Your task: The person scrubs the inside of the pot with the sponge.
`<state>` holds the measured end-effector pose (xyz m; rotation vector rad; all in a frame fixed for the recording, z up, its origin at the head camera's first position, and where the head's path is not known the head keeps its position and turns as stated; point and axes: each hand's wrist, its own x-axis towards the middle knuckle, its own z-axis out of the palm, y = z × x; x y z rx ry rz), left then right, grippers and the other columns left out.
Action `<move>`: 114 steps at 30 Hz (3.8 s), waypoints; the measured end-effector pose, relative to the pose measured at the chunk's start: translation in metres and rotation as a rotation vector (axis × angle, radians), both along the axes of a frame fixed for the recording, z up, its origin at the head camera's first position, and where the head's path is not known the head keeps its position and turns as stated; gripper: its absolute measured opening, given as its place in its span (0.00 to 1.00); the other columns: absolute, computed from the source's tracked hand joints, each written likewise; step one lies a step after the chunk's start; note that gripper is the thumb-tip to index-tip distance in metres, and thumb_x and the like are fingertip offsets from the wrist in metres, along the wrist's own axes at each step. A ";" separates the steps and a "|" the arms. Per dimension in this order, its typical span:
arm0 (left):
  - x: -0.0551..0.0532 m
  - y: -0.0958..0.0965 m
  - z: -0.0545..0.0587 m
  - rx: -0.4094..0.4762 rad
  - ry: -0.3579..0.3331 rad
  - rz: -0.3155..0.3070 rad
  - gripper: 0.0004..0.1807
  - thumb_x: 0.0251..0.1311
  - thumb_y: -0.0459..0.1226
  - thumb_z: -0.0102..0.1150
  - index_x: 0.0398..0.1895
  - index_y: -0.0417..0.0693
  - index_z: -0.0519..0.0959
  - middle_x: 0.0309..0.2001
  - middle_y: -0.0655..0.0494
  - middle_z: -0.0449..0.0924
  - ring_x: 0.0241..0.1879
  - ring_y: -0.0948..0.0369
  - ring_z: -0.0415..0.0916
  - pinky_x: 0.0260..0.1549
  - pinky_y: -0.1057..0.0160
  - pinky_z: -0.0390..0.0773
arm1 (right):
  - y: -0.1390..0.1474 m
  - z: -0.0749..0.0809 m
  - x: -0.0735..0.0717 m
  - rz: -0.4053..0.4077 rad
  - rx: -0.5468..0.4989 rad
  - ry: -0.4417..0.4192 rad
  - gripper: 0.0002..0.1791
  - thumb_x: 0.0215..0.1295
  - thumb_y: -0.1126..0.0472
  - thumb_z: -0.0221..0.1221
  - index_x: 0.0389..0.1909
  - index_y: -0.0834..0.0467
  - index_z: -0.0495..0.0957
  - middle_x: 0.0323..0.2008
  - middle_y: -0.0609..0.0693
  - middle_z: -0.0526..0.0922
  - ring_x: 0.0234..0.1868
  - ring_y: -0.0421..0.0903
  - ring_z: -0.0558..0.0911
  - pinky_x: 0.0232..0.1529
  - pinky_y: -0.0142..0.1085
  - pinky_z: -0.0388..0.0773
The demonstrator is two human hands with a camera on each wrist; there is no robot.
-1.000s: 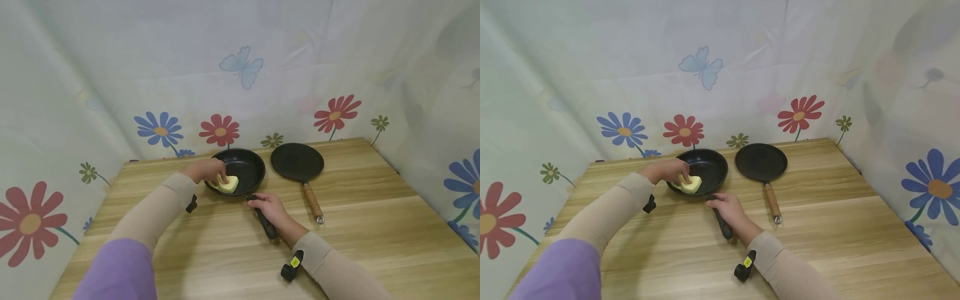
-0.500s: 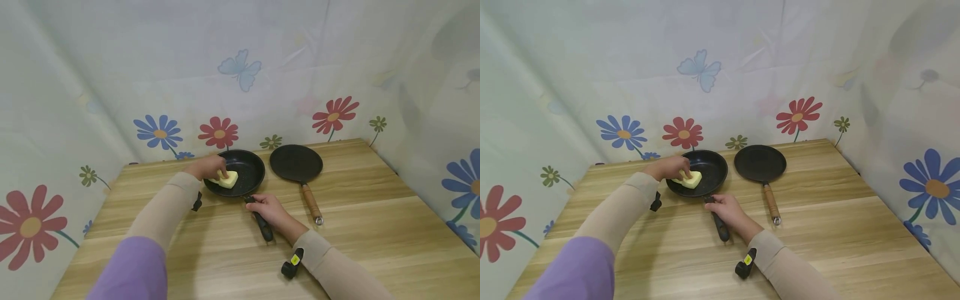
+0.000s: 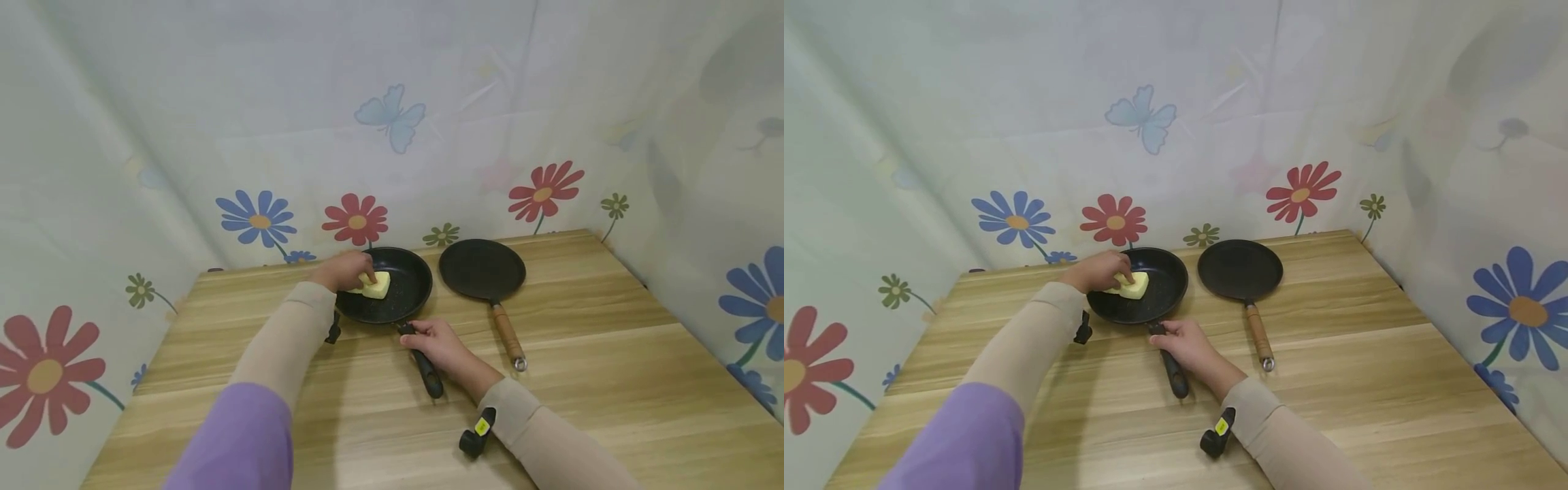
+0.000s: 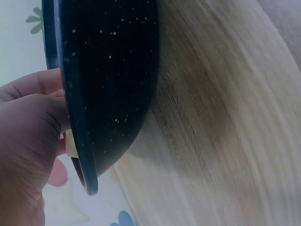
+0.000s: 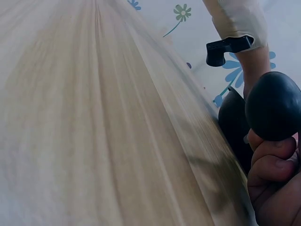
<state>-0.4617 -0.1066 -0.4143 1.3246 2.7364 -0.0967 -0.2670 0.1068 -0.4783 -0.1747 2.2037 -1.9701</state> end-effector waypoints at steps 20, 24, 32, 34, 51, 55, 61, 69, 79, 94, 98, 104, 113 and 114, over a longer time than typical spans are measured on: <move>-0.015 0.021 -0.015 0.006 0.131 0.132 0.17 0.57 0.28 0.67 0.49 0.50 0.89 0.46 0.50 0.83 0.47 0.53 0.78 0.55 0.54 0.77 | -0.001 -0.002 0.000 0.004 0.027 0.079 0.28 0.66 0.64 0.62 0.61 0.77 0.73 0.52 0.67 0.83 0.36 0.39 0.79 0.36 0.28 0.76; -0.011 0.023 -0.017 0.041 0.040 0.250 0.19 0.56 0.28 0.61 0.50 0.52 0.89 0.51 0.50 0.85 0.50 0.52 0.78 0.57 0.52 0.75 | -0.005 -0.004 0.002 -0.024 0.044 0.084 0.26 0.64 0.64 0.62 0.59 0.77 0.75 0.44 0.62 0.85 0.33 0.40 0.78 0.36 0.30 0.75; 0.013 0.024 -0.013 0.117 -0.137 0.288 0.22 0.54 0.31 0.61 0.54 0.50 0.87 0.55 0.52 0.84 0.50 0.56 0.78 0.49 0.56 0.76 | -0.013 0.004 0.004 -0.121 0.004 0.040 0.18 0.63 0.65 0.62 0.50 0.73 0.82 0.29 0.52 0.83 0.26 0.39 0.74 0.31 0.31 0.71; 0.025 0.031 -0.012 0.123 -0.160 0.234 0.20 0.55 0.33 0.63 0.53 0.51 0.87 0.54 0.54 0.85 0.54 0.56 0.78 0.54 0.56 0.76 | -0.013 0.005 0.004 -0.142 0.010 0.034 0.17 0.63 0.65 0.63 0.48 0.72 0.83 0.29 0.52 0.83 0.27 0.40 0.74 0.31 0.32 0.71; 0.033 0.052 -0.013 0.031 -0.118 0.119 0.19 0.59 0.43 0.70 0.55 0.58 0.87 0.53 0.60 0.86 0.58 0.58 0.79 0.62 0.56 0.73 | -0.010 -0.001 0.003 -0.178 0.011 0.049 0.22 0.65 0.63 0.61 0.56 0.71 0.80 0.50 0.62 0.85 0.42 0.44 0.79 0.42 0.33 0.74; 0.022 0.052 -0.014 0.015 0.016 0.216 0.16 0.62 0.41 0.65 0.52 0.51 0.87 0.51 0.51 0.85 0.56 0.49 0.78 0.59 0.51 0.75 | -0.008 -0.002 0.004 -0.168 -0.005 0.044 0.23 0.66 0.62 0.60 0.59 0.72 0.78 0.55 0.64 0.82 0.45 0.46 0.79 0.45 0.33 0.74; 0.011 0.039 -0.018 0.027 0.154 0.399 0.14 0.57 0.36 0.62 0.45 0.49 0.89 0.40 0.49 0.86 0.42 0.51 0.79 0.46 0.52 0.77 | -0.008 -0.002 0.006 -0.141 -0.025 0.014 0.20 0.66 0.61 0.60 0.54 0.70 0.81 0.44 0.56 0.85 0.37 0.44 0.76 0.39 0.34 0.72; 0.009 0.029 -0.021 0.126 0.051 0.456 0.21 0.55 0.40 0.64 0.54 0.47 0.86 0.49 0.49 0.87 0.46 0.50 0.80 0.51 0.53 0.76 | -0.011 -0.002 0.002 -0.175 -0.059 -0.013 0.17 0.67 0.63 0.60 0.49 0.73 0.81 0.34 0.50 0.83 0.34 0.43 0.74 0.38 0.35 0.70; 0.035 0.029 -0.014 0.161 -0.139 0.458 0.23 0.57 0.43 0.67 0.57 0.50 0.85 0.55 0.53 0.84 0.56 0.51 0.79 0.58 0.52 0.74 | -0.010 0.001 0.004 -0.177 -0.064 -0.007 0.16 0.66 0.62 0.62 0.48 0.70 0.84 0.32 0.48 0.82 0.33 0.43 0.75 0.36 0.33 0.71; 0.055 0.037 -0.019 0.123 -0.082 0.354 0.23 0.56 0.44 0.68 0.56 0.51 0.86 0.55 0.54 0.84 0.59 0.53 0.77 0.60 0.53 0.74 | -0.011 0.008 0.005 -0.163 -0.092 -0.023 0.17 0.68 0.64 0.59 0.51 0.72 0.81 0.32 0.48 0.81 0.33 0.43 0.74 0.36 0.33 0.70; 0.041 0.035 -0.014 0.085 -0.002 0.347 0.17 0.57 0.38 0.66 0.51 0.48 0.88 0.51 0.51 0.86 0.53 0.51 0.80 0.55 0.53 0.76 | -0.010 0.000 0.003 -0.154 -0.109 -0.030 0.18 0.69 0.61 0.59 0.52 0.71 0.81 0.34 0.51 0.81 0.34 0.43 0.74 0.37 0.34 0.70; 0.024 0.021 -0.017 0.079 0.069 0.425 0.07 0.54 0.32 0.62 0.33 0.43 0.89 0.30 0.52 0.85 0.29 0.55 0.71 0.34 0.57 0.74 | -0.011 0.003 0.011 -0.099 -0.105 -0.020 0.19 0.70 0.63 0.58 0.53 0.74 0.79 0.35 0.51 0.81 0.34 0.43 0.72 0.38 0.35 0.69; 0.032 0.033 -0.014 0.090 0.104 0.438 0.07 0.52 0.35 0.64 0.20 0.43 0.82 0.24 0.52 0.80 0.27 0.53 0.73 0.35 0.54 0.76 | -0.009 0.024 0.019 -0.167 -0.103 -0.002 0.15 0.67 0.67 0.59 0.48 0.76 0.80 0.28 0.46 0.78 0.31 0.42 0.73 0.35 0.33 0.70; 0.034 0.033 -0.014 0.098 0.093 0.451 0.07 0.52 0.36 0.66 0.20 0.43 0.82 0.23 0.53 0.79 0.26 0.54 0.72 0.34 0.55 0.75 | -0.009 0.020 0.017 -0.177 -0.104 0.001 0.16 0.67 0.66 0.59 0.47 0.76 0.80 0.28 0.45 0.79 0.30 0.41 0.73 0.34 0.32 0.70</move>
